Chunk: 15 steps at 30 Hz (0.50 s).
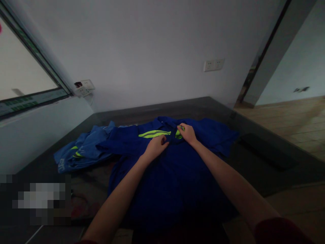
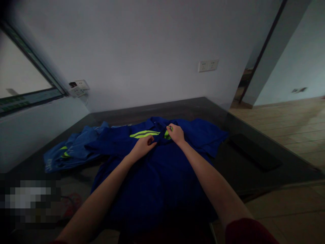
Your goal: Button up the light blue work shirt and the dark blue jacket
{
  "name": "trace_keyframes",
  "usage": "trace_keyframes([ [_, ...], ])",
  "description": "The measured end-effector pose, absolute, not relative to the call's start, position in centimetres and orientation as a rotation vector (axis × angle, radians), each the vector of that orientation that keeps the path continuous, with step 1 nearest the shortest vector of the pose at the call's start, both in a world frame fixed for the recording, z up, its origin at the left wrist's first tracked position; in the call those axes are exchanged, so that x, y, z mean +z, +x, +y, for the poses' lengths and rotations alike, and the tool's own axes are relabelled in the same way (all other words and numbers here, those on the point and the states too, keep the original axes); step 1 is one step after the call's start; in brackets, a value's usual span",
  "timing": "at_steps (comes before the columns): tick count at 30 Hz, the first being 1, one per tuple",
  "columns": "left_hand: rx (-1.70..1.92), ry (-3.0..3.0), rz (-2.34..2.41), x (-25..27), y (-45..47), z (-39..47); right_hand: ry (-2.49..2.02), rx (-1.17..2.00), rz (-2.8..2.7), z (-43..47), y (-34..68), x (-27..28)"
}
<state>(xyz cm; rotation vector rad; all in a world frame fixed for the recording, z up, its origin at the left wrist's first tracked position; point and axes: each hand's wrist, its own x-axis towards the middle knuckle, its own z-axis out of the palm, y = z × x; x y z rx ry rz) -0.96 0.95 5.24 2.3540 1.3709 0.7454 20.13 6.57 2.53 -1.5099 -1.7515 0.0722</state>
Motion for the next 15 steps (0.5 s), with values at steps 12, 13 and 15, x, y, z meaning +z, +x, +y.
trace_keyframes([
  [12,0.703,2.171,1.537,3.7,-2.3,0.0,-1.585,-0.012,-1.815,5.9,20.1,4.1],
  [13,0.770,2.121,1.501,3.5,-2.4,0.5,-1.557,-0.060,-1.851,5.6,19.9,4.5],
  [15,0.876,1.978,1.411,3.3,-2.7,1.8,-1.432,-0.152,-1.957,4.8,19.1,5.4],
])
